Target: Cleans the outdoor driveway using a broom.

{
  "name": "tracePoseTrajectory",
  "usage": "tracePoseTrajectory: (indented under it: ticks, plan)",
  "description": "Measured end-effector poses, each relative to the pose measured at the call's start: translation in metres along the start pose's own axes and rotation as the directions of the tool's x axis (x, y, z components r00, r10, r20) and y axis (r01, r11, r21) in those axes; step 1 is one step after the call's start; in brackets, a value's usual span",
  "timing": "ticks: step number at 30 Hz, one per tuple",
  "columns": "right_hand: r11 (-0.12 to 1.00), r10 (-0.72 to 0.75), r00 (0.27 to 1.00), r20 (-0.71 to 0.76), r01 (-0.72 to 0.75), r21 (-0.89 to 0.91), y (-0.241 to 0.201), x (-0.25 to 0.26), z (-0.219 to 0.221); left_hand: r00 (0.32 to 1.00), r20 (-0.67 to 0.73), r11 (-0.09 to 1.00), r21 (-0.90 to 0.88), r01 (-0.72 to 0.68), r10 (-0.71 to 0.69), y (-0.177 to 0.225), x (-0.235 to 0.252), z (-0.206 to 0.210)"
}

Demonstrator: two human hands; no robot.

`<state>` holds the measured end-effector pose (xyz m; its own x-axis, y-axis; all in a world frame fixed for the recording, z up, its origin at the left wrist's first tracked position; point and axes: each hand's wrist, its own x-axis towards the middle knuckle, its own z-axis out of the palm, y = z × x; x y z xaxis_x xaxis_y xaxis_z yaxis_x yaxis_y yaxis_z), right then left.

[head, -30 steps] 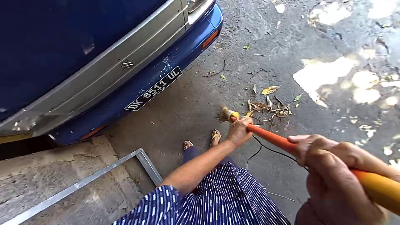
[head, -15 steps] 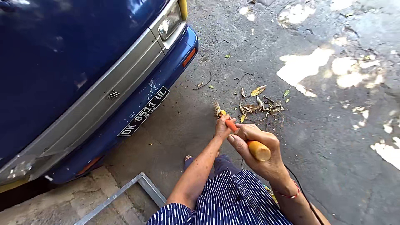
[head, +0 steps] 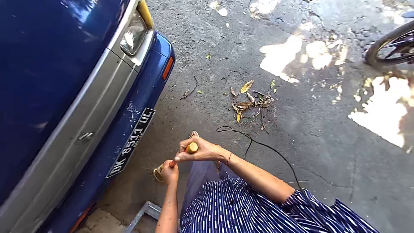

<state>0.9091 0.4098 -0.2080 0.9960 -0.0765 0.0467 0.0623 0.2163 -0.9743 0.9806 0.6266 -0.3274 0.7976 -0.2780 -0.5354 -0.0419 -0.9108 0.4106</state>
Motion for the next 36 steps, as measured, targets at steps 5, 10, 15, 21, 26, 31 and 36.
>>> tracePoseTrajectory:
  ticks: [5, 10, 15, 21, 26, 31, 36]
  plan:
    - [0.975, 0.215, 0.963, 0.164, -0.203, -0.088, 0.037, 0.054, 0.002, 0.968, 0.046, 0.968, -0.048, 0.247, -0.245, -0.026, 0.059, -0.002]
    - [0.969, 0.188, 0.976, -0.114, -0.203, -0.143, -0.027, 0.084, -0.040, 0.997, 0.074, 0.990, -0.142, -0.006, 0.016, 0.078, 0.111, -0.024]
    - [0.957, 0.016, 0.873, -0.488, -0.154, -0.245, -0.079, 0.059, -0.092, 0.928, 0.280, 0.968, -0.019, -0.252, 0.247, 0.202, 0.155, -0.016]
    - [0.888, -0.178, 0.684, -0.708, -0.198, -0.415, -0.133, 0.007, -0.135, 0.780, 0.475, 0.895, -0.037, -0.444, 0.406, 0.328, 0.141, 0.038]
    - [0.786, -0.270, 0.596, -0.757, -0.317, -0.530, -0.173, -0.023, -0.167, 0.631, 0.566, 0.821, -0.155, -0.550, 0.530, 0.403, 0.107, 0.084]
    - [0.821, -0.453, 0.507, -0.733, -0.085, -0.565, -0.197, -0.035, -0.190, 0.587, 0.558, 0.778, -0.188, -0.600, 0.587, 0.441, 0.062, 0.097]
    - [0.876, -0.461, 0.539, -0.705, 0.150, -0.459, -0.215, -0.047, -0.226, 0.676, 0.421, 0.790, -0.211, -0.576, 0.605, 0.425, 0.043, 0.060]
